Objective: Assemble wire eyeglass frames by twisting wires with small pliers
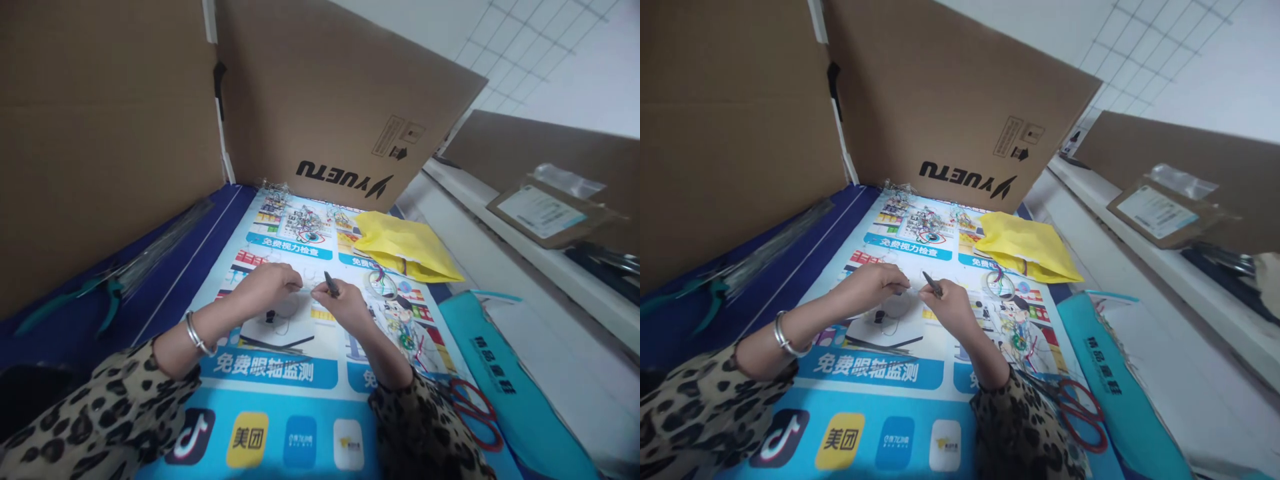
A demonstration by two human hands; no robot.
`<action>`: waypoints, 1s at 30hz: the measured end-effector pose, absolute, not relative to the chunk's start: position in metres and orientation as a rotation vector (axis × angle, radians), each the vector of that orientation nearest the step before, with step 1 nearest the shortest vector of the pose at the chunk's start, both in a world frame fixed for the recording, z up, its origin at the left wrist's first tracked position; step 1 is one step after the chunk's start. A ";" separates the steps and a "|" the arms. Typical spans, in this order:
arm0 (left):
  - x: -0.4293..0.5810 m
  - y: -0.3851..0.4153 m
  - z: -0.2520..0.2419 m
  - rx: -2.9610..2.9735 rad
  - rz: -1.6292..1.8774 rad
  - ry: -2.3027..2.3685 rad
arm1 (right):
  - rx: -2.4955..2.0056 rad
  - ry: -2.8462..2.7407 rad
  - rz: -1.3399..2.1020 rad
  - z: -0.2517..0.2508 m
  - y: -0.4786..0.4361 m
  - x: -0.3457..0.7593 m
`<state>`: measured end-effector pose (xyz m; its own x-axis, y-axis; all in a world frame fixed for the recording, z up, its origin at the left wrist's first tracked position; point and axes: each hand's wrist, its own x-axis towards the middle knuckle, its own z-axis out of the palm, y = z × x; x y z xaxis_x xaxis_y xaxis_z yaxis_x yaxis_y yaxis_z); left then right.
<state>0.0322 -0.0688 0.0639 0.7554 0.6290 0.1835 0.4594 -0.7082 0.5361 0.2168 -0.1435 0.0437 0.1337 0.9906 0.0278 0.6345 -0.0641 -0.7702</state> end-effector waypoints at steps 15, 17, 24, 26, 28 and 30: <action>0.044 -0.066 0.042 1.625 0.463 0.862 | -1.385 -0.970 1.181 0.026 -0.143 0.201; 0.047 -0.070 0.043 1.532 0.501 0.852 | -1.311 -0.891 1.204 0.024 -0.143 0.200; 0.053 -0.077 0.040 1.391 0.581 0.849 | -1.157 -0.721 1.308 0.017 -0.143 0.197; 0.054 -0.077 0.038 1.384 0.606 0.849 | -1.146 -0.708 1.317 0.016 -0.144 0.197; 0.055 -0.078 0.037 1.382 0.625 0.853 | -1.136 -0.703 1.322 0.014 -0.144 0.197; 0.056 -0.079 0.036 1.378 0.640 0.855 | -1.126 -0.712 1.326 0.013 -0.144 0.197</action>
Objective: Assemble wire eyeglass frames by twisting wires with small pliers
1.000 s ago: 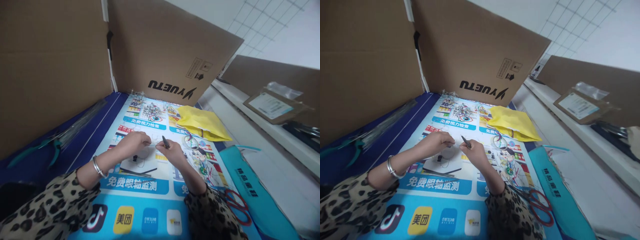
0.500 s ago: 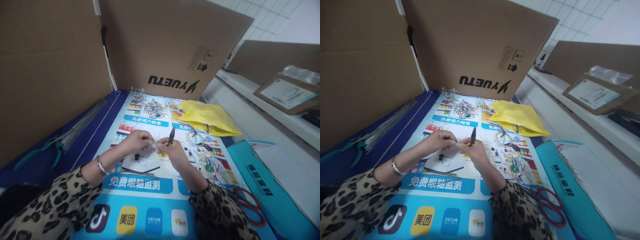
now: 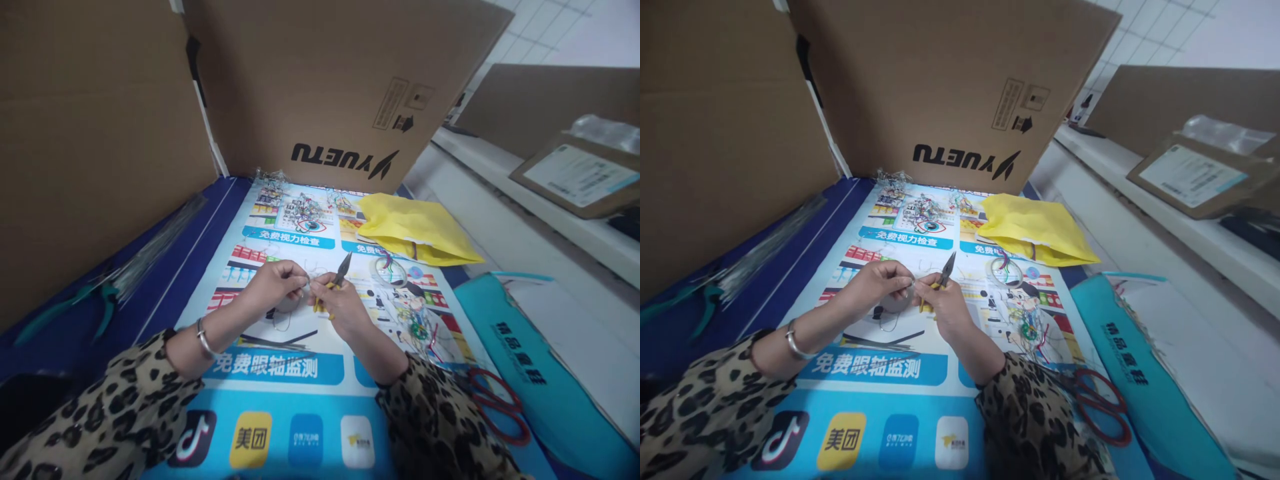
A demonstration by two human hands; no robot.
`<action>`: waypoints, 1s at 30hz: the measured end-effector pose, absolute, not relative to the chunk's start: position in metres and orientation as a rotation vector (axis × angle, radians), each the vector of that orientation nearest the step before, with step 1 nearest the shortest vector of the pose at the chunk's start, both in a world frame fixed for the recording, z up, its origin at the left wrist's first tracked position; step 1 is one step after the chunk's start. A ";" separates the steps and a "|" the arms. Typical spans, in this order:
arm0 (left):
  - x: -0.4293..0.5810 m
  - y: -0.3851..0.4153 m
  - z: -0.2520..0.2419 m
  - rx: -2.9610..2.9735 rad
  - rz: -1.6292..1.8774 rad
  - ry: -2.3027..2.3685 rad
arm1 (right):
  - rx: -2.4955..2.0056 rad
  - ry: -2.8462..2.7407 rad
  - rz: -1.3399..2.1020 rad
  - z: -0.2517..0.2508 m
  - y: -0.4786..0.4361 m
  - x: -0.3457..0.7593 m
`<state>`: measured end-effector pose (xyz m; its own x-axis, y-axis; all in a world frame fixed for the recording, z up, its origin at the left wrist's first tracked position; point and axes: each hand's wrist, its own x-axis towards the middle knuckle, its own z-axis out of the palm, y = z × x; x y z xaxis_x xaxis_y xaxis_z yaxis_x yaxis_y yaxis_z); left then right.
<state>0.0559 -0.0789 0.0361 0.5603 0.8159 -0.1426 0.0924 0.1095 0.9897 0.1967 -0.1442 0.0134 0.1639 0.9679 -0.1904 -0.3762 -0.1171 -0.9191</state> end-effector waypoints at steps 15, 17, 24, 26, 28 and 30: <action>0.059 -0.084 0.038 1.376 0.689 0.863 | -1.095 -0.714 1.360 0.015 -0.146 0.194; 0.059 -0.085 0.039 1.382 0.686 0.874 | -1.086 -0.727 1.355 0.014 -0.146 0.195; 0.057 -0.083 0.038 1.482 0.678 0.878 | -1.094 -0.702 1.329 0.013 -0.146 0.194; 0.057 -0.082 0.037 1.530 0.676 0.880 | -1.113 -0.692 1.309 0.014 -0.146 0.193; 0.056 -0.082 0.035 1.564 0.678 0.874 | -1.119 -0.688 1.284 0.014 -0.147 0.192; 0.056 -0.081 0.034 1.590 0.684 0.859 | -1.119 -0.682 1.258 0.013 -0.147 0.192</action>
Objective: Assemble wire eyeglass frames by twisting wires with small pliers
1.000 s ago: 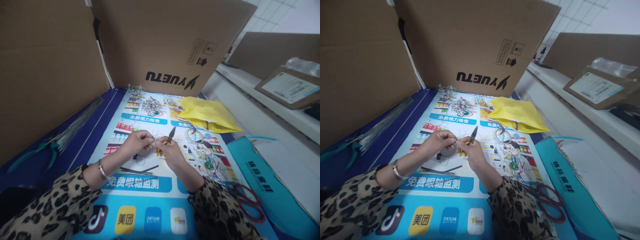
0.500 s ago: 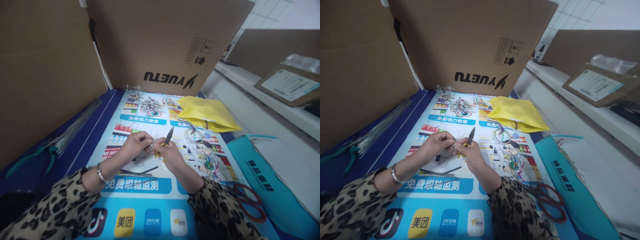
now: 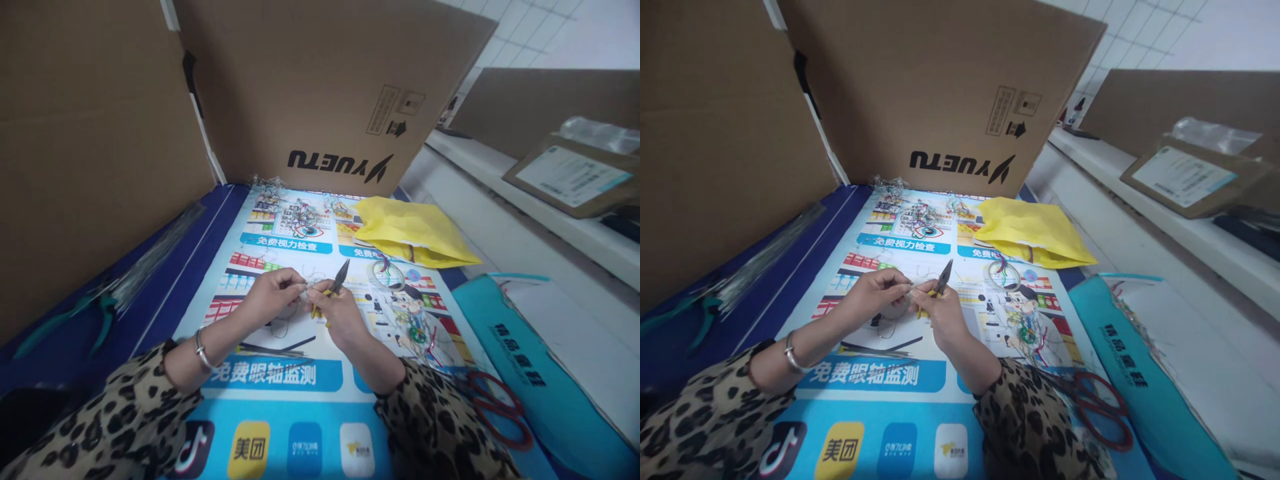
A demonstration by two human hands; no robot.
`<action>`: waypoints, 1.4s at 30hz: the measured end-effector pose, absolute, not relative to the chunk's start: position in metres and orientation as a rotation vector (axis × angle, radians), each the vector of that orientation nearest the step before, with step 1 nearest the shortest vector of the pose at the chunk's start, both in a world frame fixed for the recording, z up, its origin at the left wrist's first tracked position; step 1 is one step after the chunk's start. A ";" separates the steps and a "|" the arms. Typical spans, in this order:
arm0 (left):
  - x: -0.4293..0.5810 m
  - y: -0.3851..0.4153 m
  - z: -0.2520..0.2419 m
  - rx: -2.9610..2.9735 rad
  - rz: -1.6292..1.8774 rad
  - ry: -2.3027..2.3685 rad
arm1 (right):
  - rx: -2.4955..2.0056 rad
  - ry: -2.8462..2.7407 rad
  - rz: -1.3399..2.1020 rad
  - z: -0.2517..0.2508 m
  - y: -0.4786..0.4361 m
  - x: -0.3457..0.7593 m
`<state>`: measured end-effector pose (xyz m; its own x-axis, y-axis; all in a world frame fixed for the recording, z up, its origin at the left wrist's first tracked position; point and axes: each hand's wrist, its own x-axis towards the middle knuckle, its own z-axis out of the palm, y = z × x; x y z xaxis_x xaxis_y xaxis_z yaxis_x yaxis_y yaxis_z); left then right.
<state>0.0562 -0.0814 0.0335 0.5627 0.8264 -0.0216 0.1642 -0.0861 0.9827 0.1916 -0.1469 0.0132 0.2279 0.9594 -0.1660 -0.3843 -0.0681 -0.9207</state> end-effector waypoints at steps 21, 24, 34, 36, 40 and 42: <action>0.053 -0.084 0.044 1.494 0.984 0.924 | -1.282 -0.984 1.152 0.033 -0.153 0.196; 0.052 -0.081 0.046 1.319 1.082 0.906 | -1.237 -0.953 1.326 0.039 -0.159 0.192; 0.053 -0.090 0.050 1.350 1.164 0.831 | -1.128 -0.960 1.700 0.039 -0.176 0.169; 0.052 -0.093 0.050 1.405 1.169 0.832 | -1.144 -0.978 1.678 0.038 -0.175 0.170; 0.050 -0.095 0.048 1.519 1.176 0.847 | -1.128 -0.945 1.689 0.033 -0.174 0.171; 0.050 -0.096 0.047 1.557 1.180 0.850 | -1.119 -0.936 1.687 0.031 -0.173 0.170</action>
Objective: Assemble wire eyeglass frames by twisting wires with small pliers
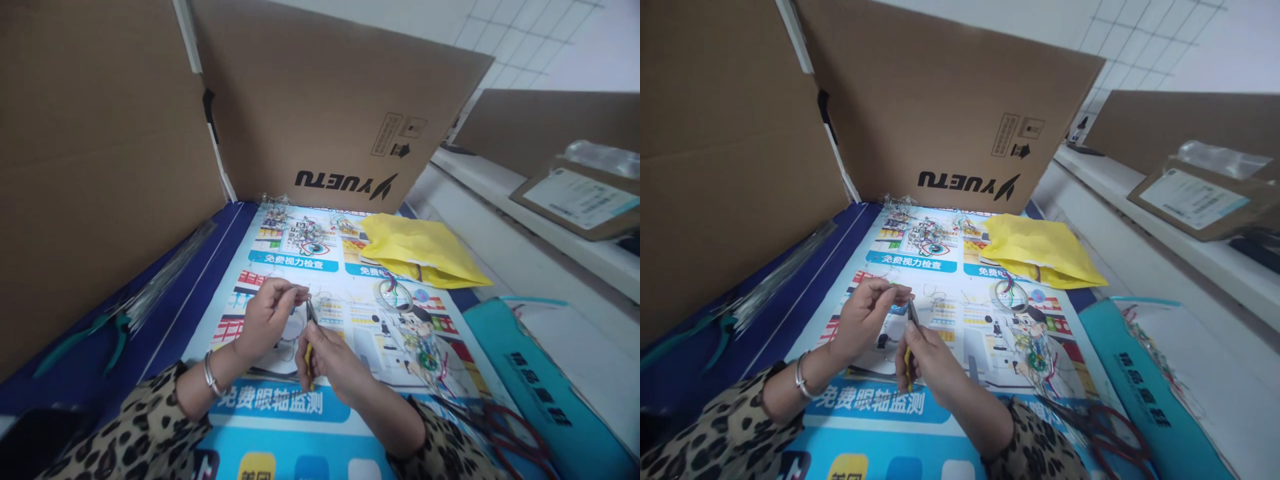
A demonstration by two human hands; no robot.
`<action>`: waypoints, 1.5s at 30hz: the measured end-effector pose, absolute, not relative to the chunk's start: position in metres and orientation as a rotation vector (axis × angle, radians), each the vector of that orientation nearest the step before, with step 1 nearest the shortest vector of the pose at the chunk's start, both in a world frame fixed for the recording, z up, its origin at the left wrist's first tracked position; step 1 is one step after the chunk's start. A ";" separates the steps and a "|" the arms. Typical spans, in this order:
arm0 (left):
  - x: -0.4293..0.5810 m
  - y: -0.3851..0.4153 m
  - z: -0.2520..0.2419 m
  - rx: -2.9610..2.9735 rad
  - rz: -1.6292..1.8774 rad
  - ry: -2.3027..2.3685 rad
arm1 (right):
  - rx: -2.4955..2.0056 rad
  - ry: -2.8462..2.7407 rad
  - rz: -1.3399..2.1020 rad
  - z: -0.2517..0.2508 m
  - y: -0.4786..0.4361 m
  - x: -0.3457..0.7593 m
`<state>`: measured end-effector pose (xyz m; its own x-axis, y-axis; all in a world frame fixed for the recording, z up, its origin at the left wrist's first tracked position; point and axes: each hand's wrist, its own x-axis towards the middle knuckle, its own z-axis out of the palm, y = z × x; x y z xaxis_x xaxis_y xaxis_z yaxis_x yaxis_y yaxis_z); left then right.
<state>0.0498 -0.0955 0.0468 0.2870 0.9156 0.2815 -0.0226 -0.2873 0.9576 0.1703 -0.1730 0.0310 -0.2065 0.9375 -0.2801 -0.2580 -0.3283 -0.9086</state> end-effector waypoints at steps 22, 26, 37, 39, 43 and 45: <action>0.041 -0.084 0.049 2.320 1.268 0.737 | -1.708 -1.584 1.000 0.044 -0.167 0.191; 0.041 -0.081 0.051 2.527 1.318 0.706 | -2.041 -1.839 0.553 0.051 -0.164 0.197; 0.040 -0.083 0.053 2.731 1.324 0.681 | -2.224 -2.005 0.027 0.048 -0.161 0.196; 0.041 -0.084 0.052 2.706 1.336 0.689 | -2.218 -1.996 0.015 0.049 -0.161 0.195; 0.043 -0.087 0.050 2.647 1.364 0.714 | -2.204 -1.990 0.021 0.051 -0.163 0.192; 0.044 -0.088 0.049 2.616 1.379 0.730 | -2.205 -1.994 0.024 0.051 -0.163 0.192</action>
<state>0.0437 -0.0880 0.0494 0.4764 0.4540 0.7529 0.3678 -0.8807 0.2983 0.1916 -0.1626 0.0509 0.1066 0.9892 0.1007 0.9864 -0.0925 -0.1356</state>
